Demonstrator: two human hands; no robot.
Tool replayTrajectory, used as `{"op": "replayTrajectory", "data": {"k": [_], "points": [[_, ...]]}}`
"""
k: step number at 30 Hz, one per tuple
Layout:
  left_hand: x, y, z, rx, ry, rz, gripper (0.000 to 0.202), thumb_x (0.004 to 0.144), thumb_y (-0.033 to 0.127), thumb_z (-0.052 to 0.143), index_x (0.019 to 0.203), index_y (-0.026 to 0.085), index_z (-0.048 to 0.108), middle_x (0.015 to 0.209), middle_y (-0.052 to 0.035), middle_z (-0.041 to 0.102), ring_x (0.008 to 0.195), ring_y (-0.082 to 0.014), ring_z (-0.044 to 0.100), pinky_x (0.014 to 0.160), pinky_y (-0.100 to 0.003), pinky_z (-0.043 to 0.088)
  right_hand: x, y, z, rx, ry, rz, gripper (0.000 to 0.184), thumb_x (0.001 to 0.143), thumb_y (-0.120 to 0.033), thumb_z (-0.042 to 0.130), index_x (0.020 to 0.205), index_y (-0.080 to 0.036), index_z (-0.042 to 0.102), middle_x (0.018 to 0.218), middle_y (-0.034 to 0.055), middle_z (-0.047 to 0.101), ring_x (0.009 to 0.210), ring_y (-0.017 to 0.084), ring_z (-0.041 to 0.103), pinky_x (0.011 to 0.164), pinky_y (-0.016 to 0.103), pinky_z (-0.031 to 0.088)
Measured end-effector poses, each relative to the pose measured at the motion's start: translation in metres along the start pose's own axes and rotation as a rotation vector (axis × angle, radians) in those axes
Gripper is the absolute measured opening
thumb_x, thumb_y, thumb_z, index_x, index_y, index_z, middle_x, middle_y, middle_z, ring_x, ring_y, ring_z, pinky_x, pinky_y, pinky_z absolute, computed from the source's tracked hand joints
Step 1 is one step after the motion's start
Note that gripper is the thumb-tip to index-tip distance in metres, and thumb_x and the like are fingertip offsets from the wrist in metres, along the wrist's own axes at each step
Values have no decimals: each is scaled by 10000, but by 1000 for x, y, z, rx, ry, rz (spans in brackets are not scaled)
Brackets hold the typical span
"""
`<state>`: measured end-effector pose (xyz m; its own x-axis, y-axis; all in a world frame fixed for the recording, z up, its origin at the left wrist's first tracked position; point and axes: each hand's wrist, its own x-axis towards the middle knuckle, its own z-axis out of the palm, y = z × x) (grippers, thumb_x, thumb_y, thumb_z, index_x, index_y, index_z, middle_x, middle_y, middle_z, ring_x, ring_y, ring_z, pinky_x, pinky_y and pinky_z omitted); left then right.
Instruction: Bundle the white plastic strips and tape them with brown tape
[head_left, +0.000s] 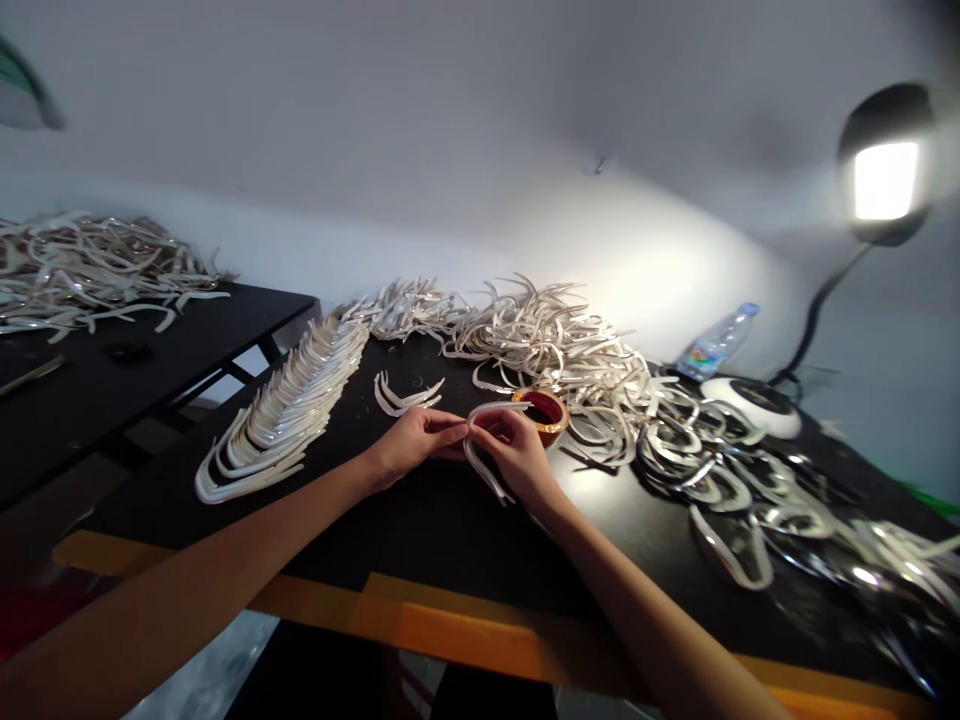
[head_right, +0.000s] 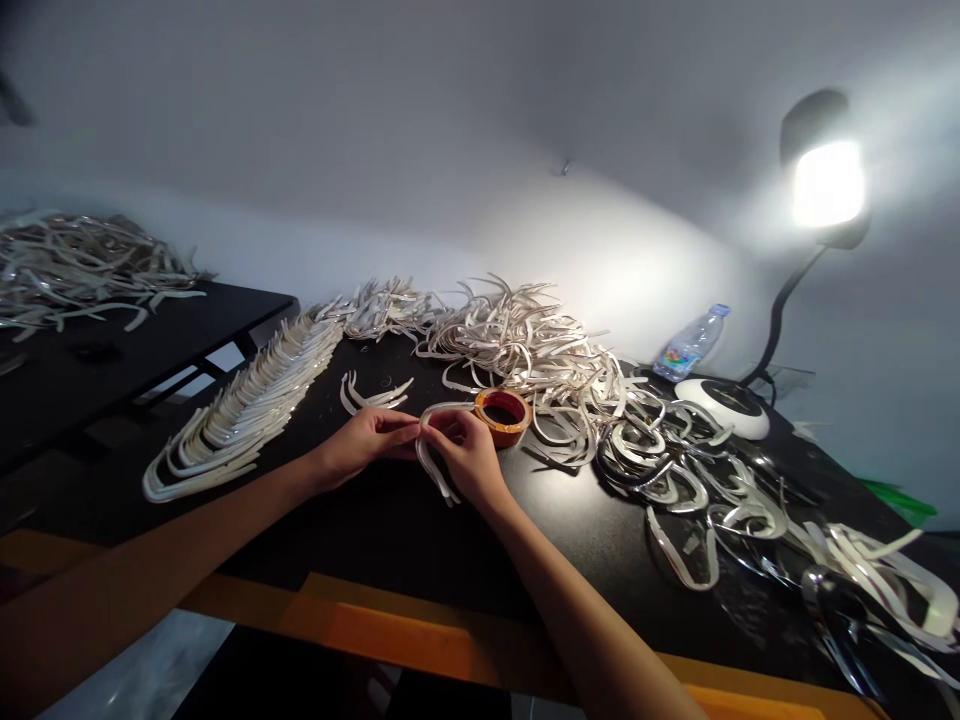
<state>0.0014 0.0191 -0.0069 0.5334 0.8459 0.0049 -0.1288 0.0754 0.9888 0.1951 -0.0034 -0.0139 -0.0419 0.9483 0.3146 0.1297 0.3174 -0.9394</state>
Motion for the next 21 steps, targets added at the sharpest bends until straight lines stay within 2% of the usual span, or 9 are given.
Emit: {"op": "replayTrajectory", "data": {"k": [4,9,14,17,21], "points": [[1,-2,-2,-9,-29,-3,409,832,438,856,1090,124,812,1060,-124,788,948,-211,733,897,-313,603,1,-3,-1,65,-1,30,333,775,-512,846,876,-204,770,866,76,773,779,231,697,708,350,561],[2,0,-3,-28,-44,-22,390,842,437,847,1080,129,816,998,-100,785,853,-165,715,837,-273,591,-1,-6,-2,56,-31,-10,256,848,-479,789,884,-226,806,907,68,797,830,251,731,780,381,578],[0,3,-1,-25,20,-63,403,798,454,877,1039,135,821,947,-87,778,818,-160,695,808,-271,572,-6,-10,0,-24,-10,-89,255,871,-437,789,1035,-241,779,1006,69,791,873,248,727,804,374,570],[-1,3,0,3,-1,-87,400,801,467,869,1016,132,821,932,-82,763,812,-150,671,792,-260,556,-8,-13,1,-36,-16,-122,328,868,-430,800,1127,-240,733,941,51,773,819,224,715,747,336,564],[-4,5,2,31,-77,-123,329,853,405,815,1031,129,813,946,-73,743,801,-125,640,769,-230,527,-8,-11,-1,-131,-50,-153,240,907,-437,754,959,-203,736,804,30,739,709,181,663,650,282,510]]}}
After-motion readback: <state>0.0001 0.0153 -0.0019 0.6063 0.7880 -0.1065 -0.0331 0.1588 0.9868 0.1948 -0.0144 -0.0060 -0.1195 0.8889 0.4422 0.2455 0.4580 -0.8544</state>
